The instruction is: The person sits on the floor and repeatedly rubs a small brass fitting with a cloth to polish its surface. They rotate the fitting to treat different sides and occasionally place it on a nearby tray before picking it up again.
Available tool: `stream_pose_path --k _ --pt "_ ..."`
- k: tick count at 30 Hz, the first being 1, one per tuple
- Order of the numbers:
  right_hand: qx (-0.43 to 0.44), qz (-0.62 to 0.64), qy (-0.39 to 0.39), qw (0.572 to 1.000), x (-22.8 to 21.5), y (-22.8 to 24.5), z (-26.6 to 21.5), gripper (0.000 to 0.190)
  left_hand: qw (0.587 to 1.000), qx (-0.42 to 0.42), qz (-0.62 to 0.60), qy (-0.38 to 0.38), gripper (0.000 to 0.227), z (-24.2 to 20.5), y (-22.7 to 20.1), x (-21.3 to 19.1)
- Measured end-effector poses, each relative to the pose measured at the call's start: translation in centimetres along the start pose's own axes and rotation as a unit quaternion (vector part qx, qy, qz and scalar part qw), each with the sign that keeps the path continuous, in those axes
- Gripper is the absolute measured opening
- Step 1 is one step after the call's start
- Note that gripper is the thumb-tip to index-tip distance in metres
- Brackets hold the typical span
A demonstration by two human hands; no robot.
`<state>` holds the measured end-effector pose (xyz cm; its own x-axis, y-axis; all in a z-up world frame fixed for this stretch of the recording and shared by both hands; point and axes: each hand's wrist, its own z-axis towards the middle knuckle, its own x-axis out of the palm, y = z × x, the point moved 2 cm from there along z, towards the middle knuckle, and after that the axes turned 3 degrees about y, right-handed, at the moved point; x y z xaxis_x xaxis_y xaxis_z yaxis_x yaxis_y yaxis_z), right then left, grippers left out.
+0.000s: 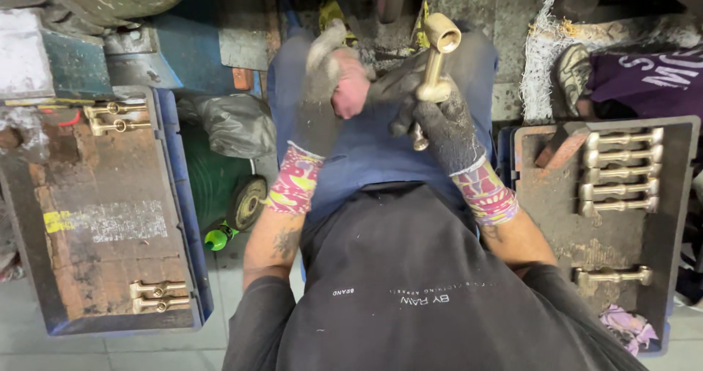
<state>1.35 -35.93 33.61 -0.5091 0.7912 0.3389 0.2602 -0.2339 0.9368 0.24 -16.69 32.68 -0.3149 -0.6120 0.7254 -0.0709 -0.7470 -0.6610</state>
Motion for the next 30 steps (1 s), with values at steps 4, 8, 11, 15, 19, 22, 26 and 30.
stream_pose_path --k 4,8,11,15,19,22,26,30 --pt "0.059 -0.049 -0.029 0.997 0.8 -1.0 -0.4 0.036 0.946 0.044 0.251 -0.199 0.044 -1.7 3.9 1.5" --pt "-0.006 -0.081 0.028 0.996 0.1 -1.3 0.0 0.039 0.887 0.175 0.398 -0.154 0.036 -1.7 4.6 -1.7" --pt "-0.140 -0.313 0.056 0.938 -1.8 -0.3 0.4 0.043 0.959 0.033 0.217 -0.179 0.039 -0.3 6.0 -6.9" --pt "-0.150 -0.471 0.097 0.864 -4.0 -0.4 3.0 0.049 0.965 -0.220 -0.122 -0.074 0.041 1.6 8.3 -11.5" --pt "0.000 -0.478 0.159 0.864 -6.6 -1.8 8.3 0.037 0.881 -0.091 0.461 -0.054 0.032 2.0 8.9 -13.9" --pt "0.010 -0.543 0.141 0.828 -8.1 -3.8 12.1 0.041 0.945 -0.147 0.287 -0.044 0.026 4.4 11.0 -16.4" --pt "0.043 -0.592 0.111 0.797 -10.4 -6.2 14.9 0.038 0.963 -0.166 0.206 -0.042 0.027 6.1 14.0 -19.7" --pt "0.023 -0.585 0.106 0.803 -11.5 -7.1 15.3 0.042 0.969 -0.177 0.162 -0.060 0.023 6.2 15.7 -21.0"
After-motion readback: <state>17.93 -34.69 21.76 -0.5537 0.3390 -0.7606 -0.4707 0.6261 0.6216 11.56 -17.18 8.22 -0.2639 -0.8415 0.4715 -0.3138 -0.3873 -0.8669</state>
